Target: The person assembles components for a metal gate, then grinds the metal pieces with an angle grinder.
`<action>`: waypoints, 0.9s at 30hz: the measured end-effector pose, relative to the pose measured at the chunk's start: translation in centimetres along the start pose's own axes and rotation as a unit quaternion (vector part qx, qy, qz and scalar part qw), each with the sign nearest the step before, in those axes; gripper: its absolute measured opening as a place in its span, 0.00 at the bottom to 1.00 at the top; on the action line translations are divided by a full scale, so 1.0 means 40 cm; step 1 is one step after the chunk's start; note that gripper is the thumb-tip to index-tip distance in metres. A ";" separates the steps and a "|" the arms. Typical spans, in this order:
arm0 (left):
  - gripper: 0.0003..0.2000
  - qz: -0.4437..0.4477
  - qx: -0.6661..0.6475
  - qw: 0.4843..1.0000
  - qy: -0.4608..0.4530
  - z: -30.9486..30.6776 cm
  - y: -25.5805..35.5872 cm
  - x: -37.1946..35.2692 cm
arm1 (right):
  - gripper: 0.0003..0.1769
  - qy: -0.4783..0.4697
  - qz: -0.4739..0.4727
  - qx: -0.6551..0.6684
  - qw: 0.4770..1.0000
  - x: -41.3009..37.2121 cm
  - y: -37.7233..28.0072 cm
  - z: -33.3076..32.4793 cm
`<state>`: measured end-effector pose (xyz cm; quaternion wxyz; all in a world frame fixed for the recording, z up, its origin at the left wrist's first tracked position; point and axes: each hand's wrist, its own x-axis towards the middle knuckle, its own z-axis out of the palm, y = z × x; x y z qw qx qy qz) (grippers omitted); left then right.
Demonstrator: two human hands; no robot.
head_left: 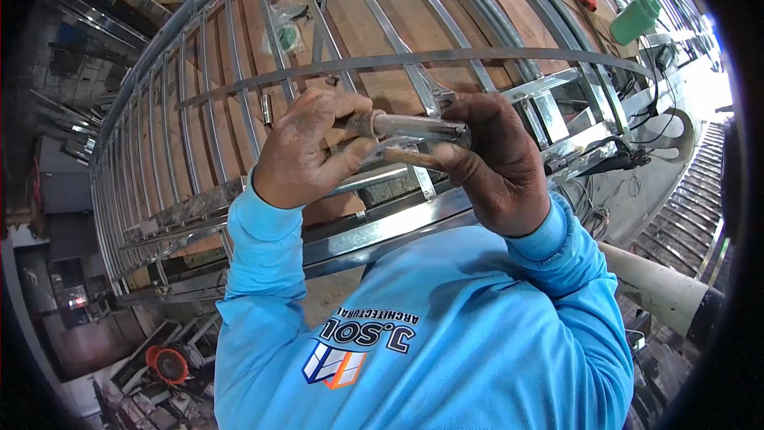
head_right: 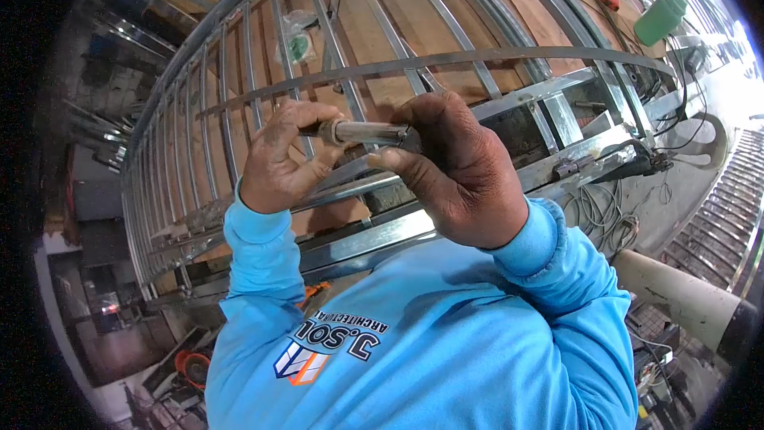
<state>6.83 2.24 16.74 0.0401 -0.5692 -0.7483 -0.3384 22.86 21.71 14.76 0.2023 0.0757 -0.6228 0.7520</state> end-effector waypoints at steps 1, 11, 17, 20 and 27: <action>0.20 -0.001 -0.019 1.000 0.011 0.007 0.000 0.002 | 0.18 0.006 0.008 0.007 1.000 -0.004 -0.006 0.000; 0.18 0.089 0.095 0.988 0.078 0.072 0.061 0.086 | 0.16 0.067 0.145 0.187 0.969 0.005 0.026 -0.042; 0.21 0.027 0.039 0.999 -0.008 0.041 0.090 0.084 | 0.15 0.084 0.176 0.204 0.959 -0.009 0.040 -0.036; 0.24 0.006 0.016 0.998 -0.060 -0.003 0.084 0.075 | 0.16 0.078 0.154 0.236 0.956 -0.011 0.028 -0.040; 0.23 -0.013 -0.065 0.986 -0.153 -0.005 0.098 0.069 | 0.17 -0.032 0.091 0.145 0.985 -0.032 0.011 -0.055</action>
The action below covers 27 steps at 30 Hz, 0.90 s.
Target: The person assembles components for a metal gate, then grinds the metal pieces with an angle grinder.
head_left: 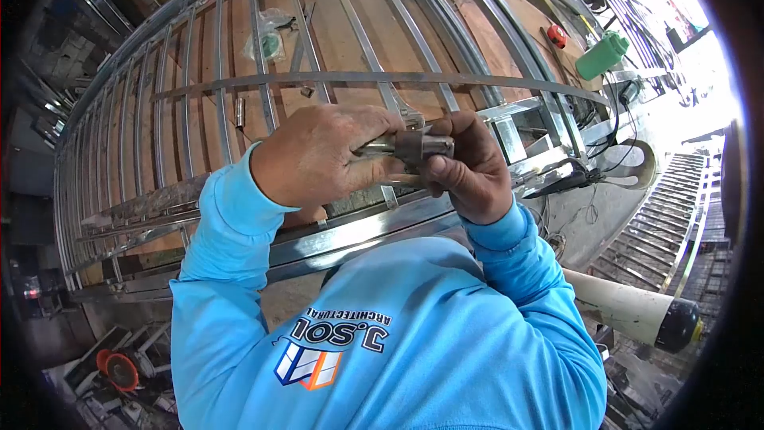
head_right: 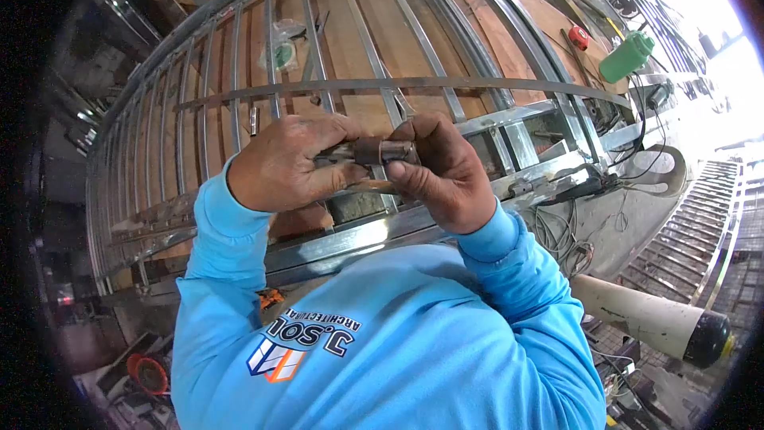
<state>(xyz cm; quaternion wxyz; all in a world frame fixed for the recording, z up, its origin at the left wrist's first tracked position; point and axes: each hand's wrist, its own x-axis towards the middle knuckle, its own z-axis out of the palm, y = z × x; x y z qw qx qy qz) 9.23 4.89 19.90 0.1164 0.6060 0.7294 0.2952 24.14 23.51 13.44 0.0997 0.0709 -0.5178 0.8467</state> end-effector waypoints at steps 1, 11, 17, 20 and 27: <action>0.22 -0.002 -0.024 1.000 0.009 -0.002 0.006 -0.003 | 0.16 0.013 -0.013 0.011 1.000 -0.001 -0.010 0.022; 0.22 0.007 -0.013 0.999 0.044 0.015 0.049 -0.013 | 0.19 0.011 -0.036 0.005 0.999 -0.029 0.000 -0.005; 0.23 0.014 0.073 0.994 0.081 0.030 0.052 -0.028 | 0.24 0.053 -0.063 0.007 0.997 -0.038 0.045 -0.046; 0.23 0.010 0.095 0.991 0.096 0.037 0.054 -0.035 | 0.25 0.072 -0.066 0.016 0.995 -0.036 0.043 -0.043; 0.21 -0.011 0.091 0.990 0.104 0.040 0.062 -0.032 | 0.21 0.033 -0.068 0.030 0.997 -0.017 0.065 -0.058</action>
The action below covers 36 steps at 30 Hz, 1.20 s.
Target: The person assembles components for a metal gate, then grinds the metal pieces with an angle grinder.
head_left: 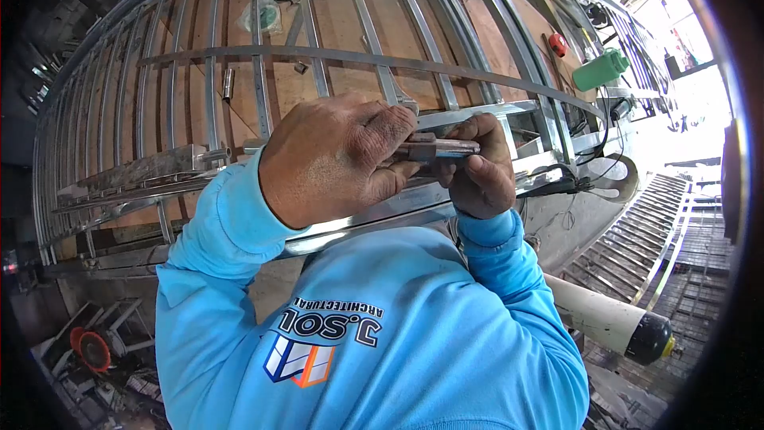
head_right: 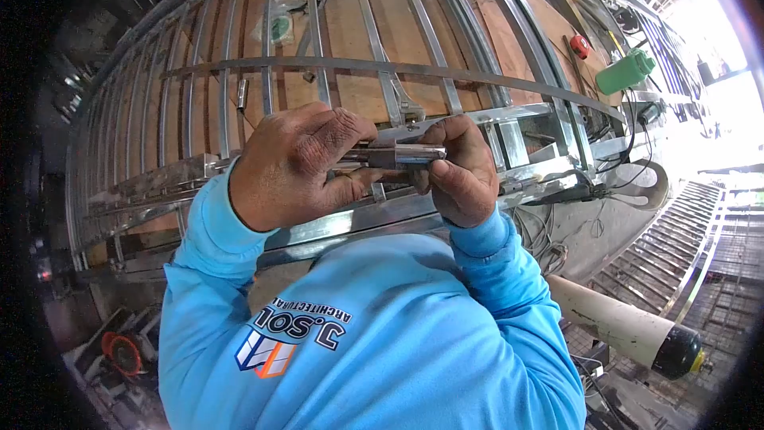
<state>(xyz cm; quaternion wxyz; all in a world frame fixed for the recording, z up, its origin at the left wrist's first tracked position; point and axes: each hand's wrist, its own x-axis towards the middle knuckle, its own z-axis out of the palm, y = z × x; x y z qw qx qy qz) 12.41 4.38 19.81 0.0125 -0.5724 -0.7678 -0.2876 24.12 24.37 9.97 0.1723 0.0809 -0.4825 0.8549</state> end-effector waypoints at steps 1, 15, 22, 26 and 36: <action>0.20 -0.003 0.002 1.000 -0.011 0.000 -0.002 0.000 | 0.21 0.004 0.006 -0.004 1.000 0.003 0.001 0.003; 0.16 -0.046 -0.099 0.992 -0.070 0.025 -0.150 0.040 | 0.11 0.130 0.178 0.082 0.972 0.075 0.003 0.092; 0.19 -0.060 -0.070 0.992 -0.081 -0.091 -0.166 0.046 | 0.16 0.028 0.082 -0.090 0.992 0.108 -0.002 0.150; 0.18 -0.082 -0.087 0.990 -0.068 -0.155 -0.168 0.041 | 0.23 0.042 0.120 0.122 0.984 0.117 -0.052 0.219; 0.21 -0.088 -0.176 0.978 -0.064 -0.177 -0.116 0.055 | 0.31 0.003 0.126 0.226 0.966 0.111 -0.114 0.226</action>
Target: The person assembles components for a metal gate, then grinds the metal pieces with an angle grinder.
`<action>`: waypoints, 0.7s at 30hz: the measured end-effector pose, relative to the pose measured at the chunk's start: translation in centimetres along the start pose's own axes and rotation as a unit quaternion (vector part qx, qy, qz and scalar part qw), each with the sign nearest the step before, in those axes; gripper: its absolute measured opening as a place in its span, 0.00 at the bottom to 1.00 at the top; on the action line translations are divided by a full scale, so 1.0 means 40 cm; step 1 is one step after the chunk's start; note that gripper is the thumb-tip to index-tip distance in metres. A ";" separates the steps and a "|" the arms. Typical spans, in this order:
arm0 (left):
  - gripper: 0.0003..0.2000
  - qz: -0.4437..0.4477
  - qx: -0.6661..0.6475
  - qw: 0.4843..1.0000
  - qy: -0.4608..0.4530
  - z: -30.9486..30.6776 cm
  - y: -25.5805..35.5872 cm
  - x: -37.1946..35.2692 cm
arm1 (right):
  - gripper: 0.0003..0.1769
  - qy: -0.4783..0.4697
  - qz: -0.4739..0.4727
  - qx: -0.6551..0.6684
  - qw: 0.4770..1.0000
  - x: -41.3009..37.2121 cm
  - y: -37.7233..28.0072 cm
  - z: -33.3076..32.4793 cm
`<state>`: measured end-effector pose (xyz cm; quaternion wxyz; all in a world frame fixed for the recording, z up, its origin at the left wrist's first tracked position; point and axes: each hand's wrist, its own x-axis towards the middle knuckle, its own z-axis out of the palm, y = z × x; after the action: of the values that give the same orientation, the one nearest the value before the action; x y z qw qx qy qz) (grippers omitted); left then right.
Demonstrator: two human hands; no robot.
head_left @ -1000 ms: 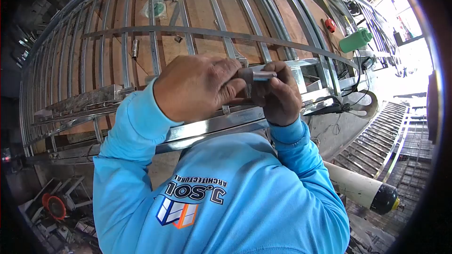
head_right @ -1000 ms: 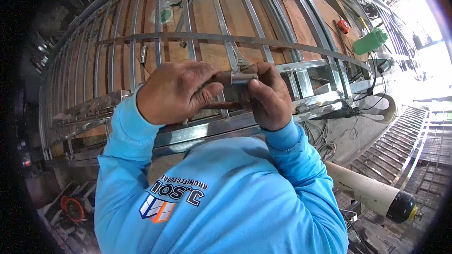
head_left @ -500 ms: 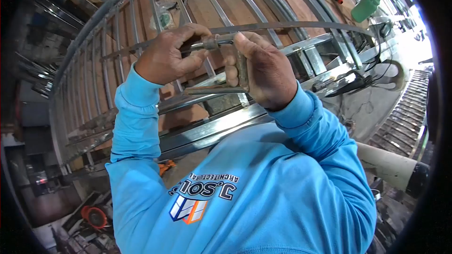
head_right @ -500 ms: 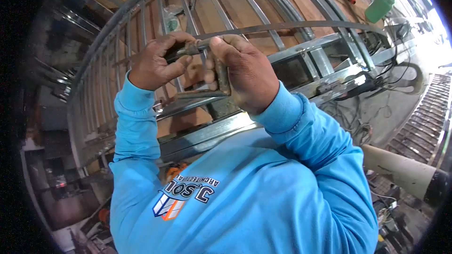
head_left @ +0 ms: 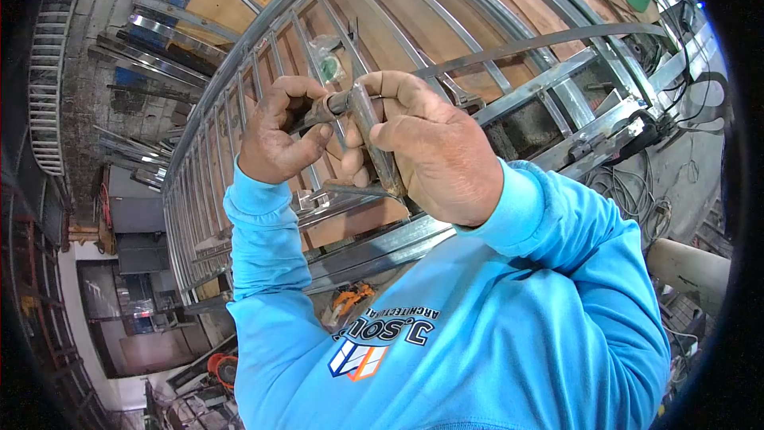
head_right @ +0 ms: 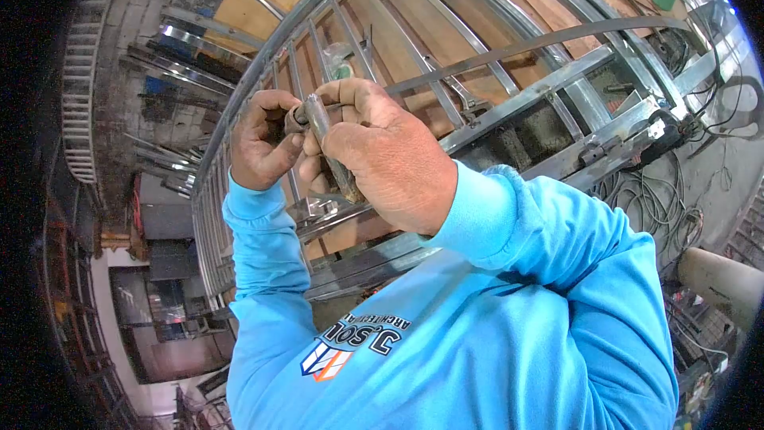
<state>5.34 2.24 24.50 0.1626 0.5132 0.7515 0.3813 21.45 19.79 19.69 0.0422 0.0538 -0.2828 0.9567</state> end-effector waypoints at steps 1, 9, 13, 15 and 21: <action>0.21 0.003 -0.003 1.000 -0.001 0.003 0.002 0.000 | 0.30 0.008 -0.006 0.003 1.000 -0.001 0.002 -0.001; 0.23 0.013 0.046 0.997 0.055 0.024 0.033 0.002 | 0.29 0.013 -0.029 -0.033 0.999 0.008 0.002 -0.014; 0.20 0.066 0.101 0.990 0.072 0.037 0.027 0.007 | 0.25 0.036 -0.009 -0.078 0.996 0.009 -0.006 -0.018; 0.19 0.089 0.182 0.976 0.083 0.042 0.056 0.011 | 0.23 0.042 0.003 -0.085 0.995 0.006 -0.017 -0.020; 0.23 0.093 0.263 0.958 0.063 0.052 0.025 -0.014 | 0.12 0.041 0.024 0.022 0.999 -0.024 -0.024 -0.091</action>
<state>7.54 2.78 23.80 -0.0618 0.5808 0.7827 0.2147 22.23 22.52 17.06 0.0293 0.0089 -0.2614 0.9647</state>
